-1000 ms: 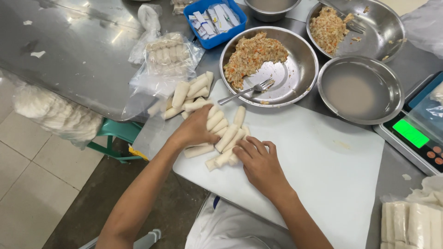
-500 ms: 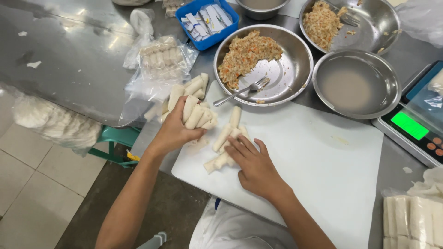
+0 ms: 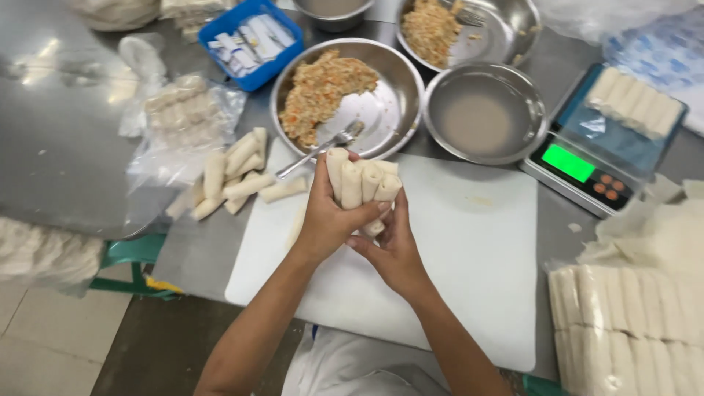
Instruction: Packaging spring rolls into plastic bags and weighing them on a digital scale
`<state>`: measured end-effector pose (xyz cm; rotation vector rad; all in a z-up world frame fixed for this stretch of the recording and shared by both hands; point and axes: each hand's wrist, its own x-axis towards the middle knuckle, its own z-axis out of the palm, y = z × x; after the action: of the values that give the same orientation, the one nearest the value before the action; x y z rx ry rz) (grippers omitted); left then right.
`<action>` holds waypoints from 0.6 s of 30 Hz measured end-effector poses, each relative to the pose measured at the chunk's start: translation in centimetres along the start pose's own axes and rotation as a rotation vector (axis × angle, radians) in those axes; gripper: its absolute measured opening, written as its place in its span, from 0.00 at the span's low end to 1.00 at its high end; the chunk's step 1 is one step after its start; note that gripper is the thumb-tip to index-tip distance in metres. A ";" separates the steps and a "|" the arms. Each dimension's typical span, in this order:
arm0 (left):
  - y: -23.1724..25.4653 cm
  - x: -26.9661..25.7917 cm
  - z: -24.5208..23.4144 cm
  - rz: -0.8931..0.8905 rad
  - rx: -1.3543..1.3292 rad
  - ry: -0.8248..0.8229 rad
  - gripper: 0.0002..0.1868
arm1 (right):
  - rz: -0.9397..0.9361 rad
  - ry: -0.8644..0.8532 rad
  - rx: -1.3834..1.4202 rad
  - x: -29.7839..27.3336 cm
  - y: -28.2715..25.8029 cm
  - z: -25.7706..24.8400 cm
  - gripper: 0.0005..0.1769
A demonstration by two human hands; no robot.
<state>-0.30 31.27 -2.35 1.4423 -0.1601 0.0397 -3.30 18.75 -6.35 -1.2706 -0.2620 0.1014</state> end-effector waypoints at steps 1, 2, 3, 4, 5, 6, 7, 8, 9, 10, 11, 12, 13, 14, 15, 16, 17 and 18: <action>-0.3 0.4 1.1 -0.003 -0.029 0.008 0.42 | 0.033 0.047 0.006 -0.2 0.4 -0.9 0.62; -0.5 0.8 2.3 -0.006 -0.058 0.015 0.42 | 0.065 0.095 0.014 -0.4 0.8 -1.8 0.57; -1.2 1.1 3.2 -0.007 -0.067 -0.004 0.42 | 0.060 0.113 0.005 -1.0 -0.1 -2.4 0.57; -1.9 1.5 4.2 -0.002 -0.037 -0.007 0.43 | 0.084 0.218 -0.042 -1.7 -1.0 -3.0 0.47; -2.5 1.9 5.0 0.002 -0.003 -0.012 0.43 | 0.110 0.325 -0.084 -2.3 -1.8 -3.5 0.38; -2.8 2.5 6.2 0.000 -0.009 -0.033 0.43 | 0.105 0.345 -0.087 -3.4 -1.5 -5.2 0.38; -3.1 3.1 7.5 0.022 -0.004 -0.032 0.44 | 0.142 0.429 -0.120 -4.8 -1.2 -6.9 0.29; -3.4 3.7 8.8 0.044 0.000 -0.031 0.44 | 0.180 0.512 -0.151 -6.2 -0.8 -8.7 0.20; -2.0 4.6 10.3 0.035 -0.011 -0.064 0.44 | 0.177 0.548 -0.155 -7.7 -2.4 -9.2 0.20; -0.5 5.6 11.8 -0.011 0.021 -0.052 0.40 | 0.209 0.629 -0.167 -9.2 -4.1 -9.7 0.18; 1.0 6.9 13.3 -0.048 0.052 -0.037 0.37 | 0.233 0.705 -0.180 -10.3 -5.8 -10.3 0.17; 1.3 8.3 15.6 -0.048 0.040 -0.067 0.37 | 0.223 0.736 -0.186 -10.8 -7.8 -11.6 0.17; 1.6 9.5 17.4 -0.063 0.091 -0.137 0.40 | 0.169 0.759 -0.062 -11.4 -9.6 -12.6 0.20; 2.0 10.6 19.3 -0.076 0.142 -0.207 0.43 | 0.113 0.780 0.061 -12.0 -11.5 -13.6 0.24; 1.8 12.1 21.5 -0.075 0.141 -0.223 0.43 | 0.105 0.794 0.063 -11.1 -13.9 -14.8 0.24; 1.6 13.5 23.8 -0.122 0.245 -0.257 0.41 | 0.073 0.810 0.090 -10.2 -16.4 -16.1 0.23; 1.4 14.9 26.2 -0.165 0.346 -0.289 0.39 | 0.039 0.823 0.113 -9.3 -19.1 -17.5 0.22; 0.6 16.0 28.0 -0.160 0.342 -0.304 0.39 | 0.030 0.836 0.109 -7.2 -19.3 -20.0 0.22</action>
<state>13.04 2.54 3.70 1.7943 -0.2967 -0.2972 -6.56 -7.16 5.66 -1.1092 0.4768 -0.3832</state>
